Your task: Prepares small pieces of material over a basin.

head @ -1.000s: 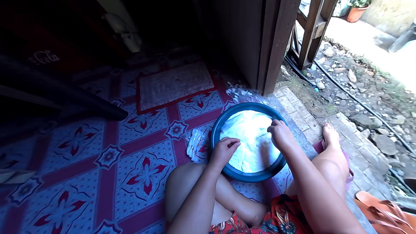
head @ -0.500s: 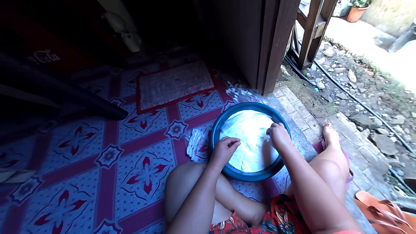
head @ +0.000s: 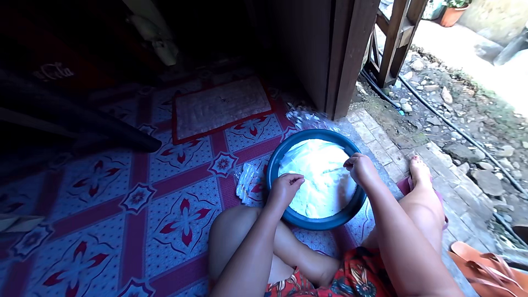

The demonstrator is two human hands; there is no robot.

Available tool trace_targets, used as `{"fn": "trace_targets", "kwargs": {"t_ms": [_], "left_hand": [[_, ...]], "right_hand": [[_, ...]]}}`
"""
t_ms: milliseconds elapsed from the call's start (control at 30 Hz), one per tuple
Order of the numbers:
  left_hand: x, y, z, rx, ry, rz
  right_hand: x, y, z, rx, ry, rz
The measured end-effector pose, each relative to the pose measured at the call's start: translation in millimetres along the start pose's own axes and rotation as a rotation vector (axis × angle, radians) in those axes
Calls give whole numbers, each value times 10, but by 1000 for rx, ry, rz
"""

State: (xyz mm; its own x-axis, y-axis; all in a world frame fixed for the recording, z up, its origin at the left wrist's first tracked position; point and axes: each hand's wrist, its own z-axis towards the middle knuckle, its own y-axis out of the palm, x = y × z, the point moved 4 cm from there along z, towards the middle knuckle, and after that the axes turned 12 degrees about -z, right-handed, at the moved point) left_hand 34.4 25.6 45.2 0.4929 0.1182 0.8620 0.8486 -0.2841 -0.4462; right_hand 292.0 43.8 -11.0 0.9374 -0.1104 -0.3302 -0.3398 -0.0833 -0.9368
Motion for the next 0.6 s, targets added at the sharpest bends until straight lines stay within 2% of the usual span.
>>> {"fn": "trace_targets", "kwargs": {"t_ms": [367, 600], "left_hand": [[83, 100, 47, -64, -21, 89], [87, 127, 55, -70, -14, 90]], "right_hand": [[-156, -191, -124, 71, -86, 69], [-185, -158, -126, 43, -96, 56]]}}
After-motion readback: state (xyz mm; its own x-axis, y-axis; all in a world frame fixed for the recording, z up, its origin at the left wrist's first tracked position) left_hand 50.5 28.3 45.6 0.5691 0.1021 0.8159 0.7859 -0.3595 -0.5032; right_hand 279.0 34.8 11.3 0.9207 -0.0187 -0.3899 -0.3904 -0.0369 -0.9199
